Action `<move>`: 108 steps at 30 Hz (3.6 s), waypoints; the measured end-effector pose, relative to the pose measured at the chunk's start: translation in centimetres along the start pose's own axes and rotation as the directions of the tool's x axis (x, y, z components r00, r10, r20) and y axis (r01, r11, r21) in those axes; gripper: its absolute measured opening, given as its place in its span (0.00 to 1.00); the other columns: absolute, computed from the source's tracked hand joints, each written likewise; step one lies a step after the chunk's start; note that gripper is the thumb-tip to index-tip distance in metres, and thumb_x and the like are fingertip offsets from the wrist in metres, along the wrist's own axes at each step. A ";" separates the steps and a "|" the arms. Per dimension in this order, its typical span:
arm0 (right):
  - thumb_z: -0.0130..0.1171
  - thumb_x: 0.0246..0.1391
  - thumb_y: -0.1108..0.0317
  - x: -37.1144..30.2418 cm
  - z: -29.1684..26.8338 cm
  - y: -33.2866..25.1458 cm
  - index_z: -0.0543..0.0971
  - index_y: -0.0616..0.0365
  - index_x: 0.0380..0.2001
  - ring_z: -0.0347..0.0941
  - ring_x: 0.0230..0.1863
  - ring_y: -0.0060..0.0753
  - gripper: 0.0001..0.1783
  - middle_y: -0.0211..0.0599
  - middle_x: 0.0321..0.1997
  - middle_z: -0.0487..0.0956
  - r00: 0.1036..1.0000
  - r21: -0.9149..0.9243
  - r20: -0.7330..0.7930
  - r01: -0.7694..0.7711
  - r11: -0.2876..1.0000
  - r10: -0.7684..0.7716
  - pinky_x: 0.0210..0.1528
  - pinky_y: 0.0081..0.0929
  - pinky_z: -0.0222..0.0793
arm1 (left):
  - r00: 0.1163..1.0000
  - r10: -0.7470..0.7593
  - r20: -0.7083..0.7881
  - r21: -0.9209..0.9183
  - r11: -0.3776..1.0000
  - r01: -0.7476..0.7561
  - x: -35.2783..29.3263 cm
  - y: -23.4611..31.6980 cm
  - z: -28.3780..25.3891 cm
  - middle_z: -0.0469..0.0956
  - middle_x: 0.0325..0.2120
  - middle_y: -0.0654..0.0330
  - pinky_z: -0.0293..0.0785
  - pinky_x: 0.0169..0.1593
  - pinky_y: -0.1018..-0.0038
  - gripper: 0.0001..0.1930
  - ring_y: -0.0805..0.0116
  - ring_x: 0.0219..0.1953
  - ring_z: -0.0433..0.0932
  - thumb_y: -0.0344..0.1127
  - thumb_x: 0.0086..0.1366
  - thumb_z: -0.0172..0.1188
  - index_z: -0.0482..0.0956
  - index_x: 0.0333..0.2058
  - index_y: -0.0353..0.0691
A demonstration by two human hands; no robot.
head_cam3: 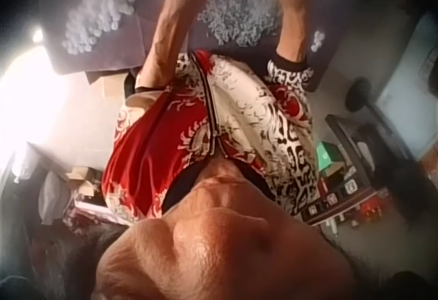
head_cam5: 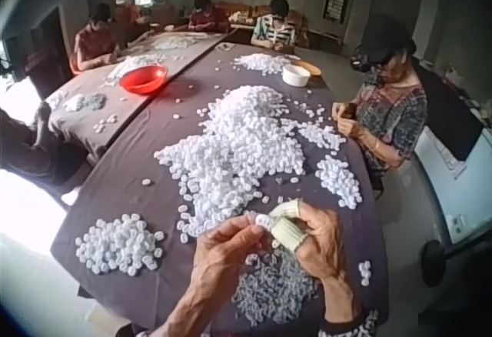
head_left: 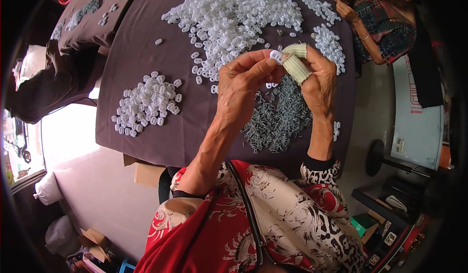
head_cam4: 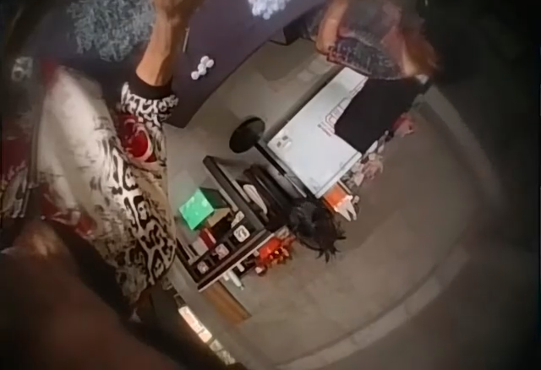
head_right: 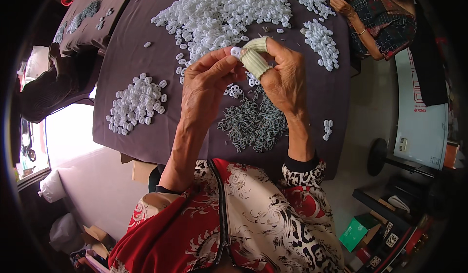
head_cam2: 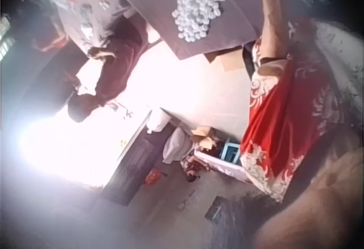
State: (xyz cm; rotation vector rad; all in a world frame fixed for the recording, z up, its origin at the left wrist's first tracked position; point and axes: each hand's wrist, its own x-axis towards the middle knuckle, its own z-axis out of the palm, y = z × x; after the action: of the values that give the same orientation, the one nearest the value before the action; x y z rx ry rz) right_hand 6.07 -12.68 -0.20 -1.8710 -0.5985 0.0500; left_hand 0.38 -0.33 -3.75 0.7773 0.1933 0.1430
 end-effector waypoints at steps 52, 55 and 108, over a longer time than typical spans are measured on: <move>0.53 0.50 0.65 -0.2 2.5 4.4 0.76 0.62 0.30 0.67 0.23 0.14 0.11 0.28 0.19 0.74 0.980 0.291 0.186 -0.125 0.949 0.072 0.30 0.15 0.61 | 0.994 0.038 -0.104 0.136 0.990 -0.024 -0.3 1.2 -3.8 0.75 0.22 0.61 0.70 0.34 0.80 0.07 0.76 0.25 0.73 0.30 0.53 0.59 0.75 0.30 0.32; 0.52 0.50 0.62 -0.2 2.2 5.4 0.76 0.61 0.32 0.66 0.20 0.14 0.13 0.28 0.16 0.73 0.984 0.262 0.168 -0.103 0.960 0.059 0.33 0.18 0.60 | 0.953 0.196 -0.230 0.482 0.874 -0.063 -0.9 3.0 -6.7 0.75 0.22 0.61 0.68 0.32 0.81 0.10 0.76 0.25 0.72 0.33 0.54 0.58 0.75 0.32 0.32; 0.56 0.39 0.73 -4.6 4.6 11.7 0.75 0.59 0.26 0.70 0.25 0.49 0.07 0.44 0.24 0.73 0.931 -0.499 0.365 0.184 0.847 0.013 0.26 0.36 0.64 | 0.875 0.230 0.427 0.888 -0.291 -0.357 -2.2 -5.5 -11.4 0.69 0.29 0.60 0.64 0.36 0.66 0.06 0.59 0.33 0.66 0.27 0.47 0.55 0.76 0.27 0.43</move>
State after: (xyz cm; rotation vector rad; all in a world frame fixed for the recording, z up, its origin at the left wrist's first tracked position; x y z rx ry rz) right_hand 5.01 -13.61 -13.56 -2.3909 -1.0302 0.1855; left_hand -4.03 3.12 -15.36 2.6029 -0.0611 0.4929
